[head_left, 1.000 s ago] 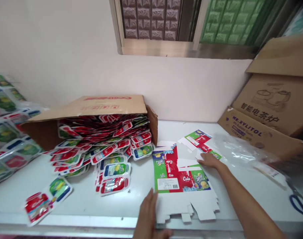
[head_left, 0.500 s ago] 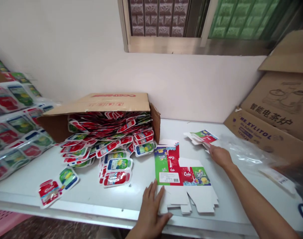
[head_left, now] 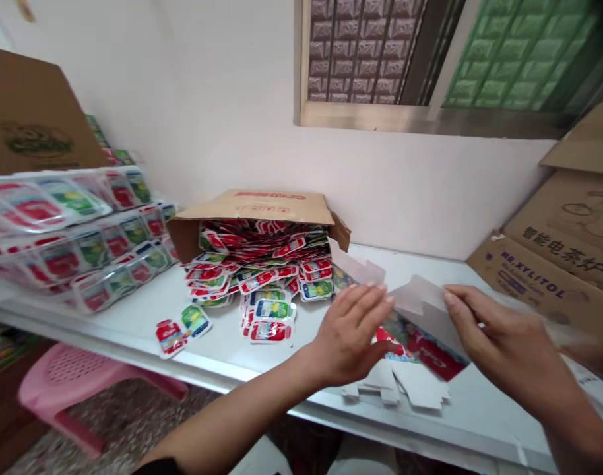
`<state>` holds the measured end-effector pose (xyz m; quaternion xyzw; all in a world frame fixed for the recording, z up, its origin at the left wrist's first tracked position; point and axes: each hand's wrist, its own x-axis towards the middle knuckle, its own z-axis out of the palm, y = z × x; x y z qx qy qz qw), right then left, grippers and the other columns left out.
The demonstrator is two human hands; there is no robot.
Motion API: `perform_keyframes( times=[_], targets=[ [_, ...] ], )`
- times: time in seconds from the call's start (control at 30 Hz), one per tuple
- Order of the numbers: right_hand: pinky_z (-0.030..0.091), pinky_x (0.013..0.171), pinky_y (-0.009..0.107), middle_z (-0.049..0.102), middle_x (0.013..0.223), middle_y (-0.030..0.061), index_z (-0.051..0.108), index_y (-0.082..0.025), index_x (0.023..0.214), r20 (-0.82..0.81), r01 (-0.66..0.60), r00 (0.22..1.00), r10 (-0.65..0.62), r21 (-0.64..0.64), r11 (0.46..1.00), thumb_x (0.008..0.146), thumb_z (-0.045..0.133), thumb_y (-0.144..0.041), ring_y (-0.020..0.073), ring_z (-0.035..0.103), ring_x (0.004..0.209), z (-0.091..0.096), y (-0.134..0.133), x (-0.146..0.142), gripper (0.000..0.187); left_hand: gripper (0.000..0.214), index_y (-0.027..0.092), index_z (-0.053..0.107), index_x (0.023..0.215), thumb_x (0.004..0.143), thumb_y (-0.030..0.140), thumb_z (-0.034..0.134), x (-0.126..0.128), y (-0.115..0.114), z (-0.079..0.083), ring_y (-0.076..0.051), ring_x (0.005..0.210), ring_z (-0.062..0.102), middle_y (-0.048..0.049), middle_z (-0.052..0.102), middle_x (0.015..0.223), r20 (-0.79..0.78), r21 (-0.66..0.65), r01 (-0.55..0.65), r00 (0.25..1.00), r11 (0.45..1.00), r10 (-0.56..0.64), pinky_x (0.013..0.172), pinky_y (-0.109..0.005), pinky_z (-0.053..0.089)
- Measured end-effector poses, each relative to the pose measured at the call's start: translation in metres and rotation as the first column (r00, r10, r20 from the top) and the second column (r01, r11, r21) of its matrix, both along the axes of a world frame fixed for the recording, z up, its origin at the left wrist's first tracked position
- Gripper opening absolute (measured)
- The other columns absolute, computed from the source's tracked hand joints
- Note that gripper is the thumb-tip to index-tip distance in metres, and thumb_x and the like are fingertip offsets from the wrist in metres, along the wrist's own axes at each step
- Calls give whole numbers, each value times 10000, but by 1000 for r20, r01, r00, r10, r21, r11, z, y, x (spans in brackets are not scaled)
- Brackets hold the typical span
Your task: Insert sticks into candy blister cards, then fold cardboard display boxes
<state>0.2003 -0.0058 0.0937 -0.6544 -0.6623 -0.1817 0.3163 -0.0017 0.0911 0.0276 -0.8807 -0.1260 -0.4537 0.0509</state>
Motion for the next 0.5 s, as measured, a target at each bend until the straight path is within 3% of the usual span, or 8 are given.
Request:
perform_keyframes(
  times=[0.17, 0.27, 0.37, 0.43, 0.5],
  targets=[
    [465, 521, 236, 697, 815, 15, 622, -252, 1058, -256, -79, 965, 51, -100, 992, 912, 380, -466, 159, 628, 607, -23, -8, -41, 355, 507, 133, 489, 1244, 829, 420, 544, -10, -23, -21, -242, 1090, 517, -112, 630, 1090, -8, -64, -69, 998, 996, 68, 1099, -511, 195],
    [483, 544, 234, 704, 865, 17, 644, -251, 1049, -399, -121, 916, 44, -170, 978, 898, 404, -484, 164, 630, 664, -32, -8, -40, 367, 363, 168, 623, 983, 783, 469, 591, -25, -37, -31, -210, 896, 546, -63, 627, 860, -2, -75, -96, 995, 993, 96, 1061, -491, 262],
    [493, 526, 239, 702, 818, 33, 658, -212, 1044, -568, -197, 820, 66, -173, 965, 866, 464, -502, 177, 629, 665, -30, -10, -27, 392, 255, 188, 603, 746, 793, 440, 606, -47, -52, -28, -180, 866, 548, -25, 607, 770, 23, -22, -60, 998, 998, 61, 1066, -465, 258],
    [494, 494, 237, 695, 749, 39, 634, -180, 1103, -665, -238, 741, 94, -129, 963, 845, 513, -496, 175, 631, 616, -28, -14, -23, 426, 177, 195, 596, 770, 817, 366, 606, -64, -58, -26, -173, 908, 559, -14, 626, 794, 51, 7, -69, 996, 998, 69, 1073, -466, 234],
    [487, 451, 224, 674, 641, 20, 566, -172, 1212, -695, -237, 709, 119, -75, 969, 827, 557, -471, 166, 625, 543, -28, -19, -27, 488, 106, 202, 592, 833, 824, 307, 609, -80, -60, -28, -176, 920, 563, -12, 644, 828, 61, 10, -140, 988, 990, 139, 1035, -455, 272]
  ],
)
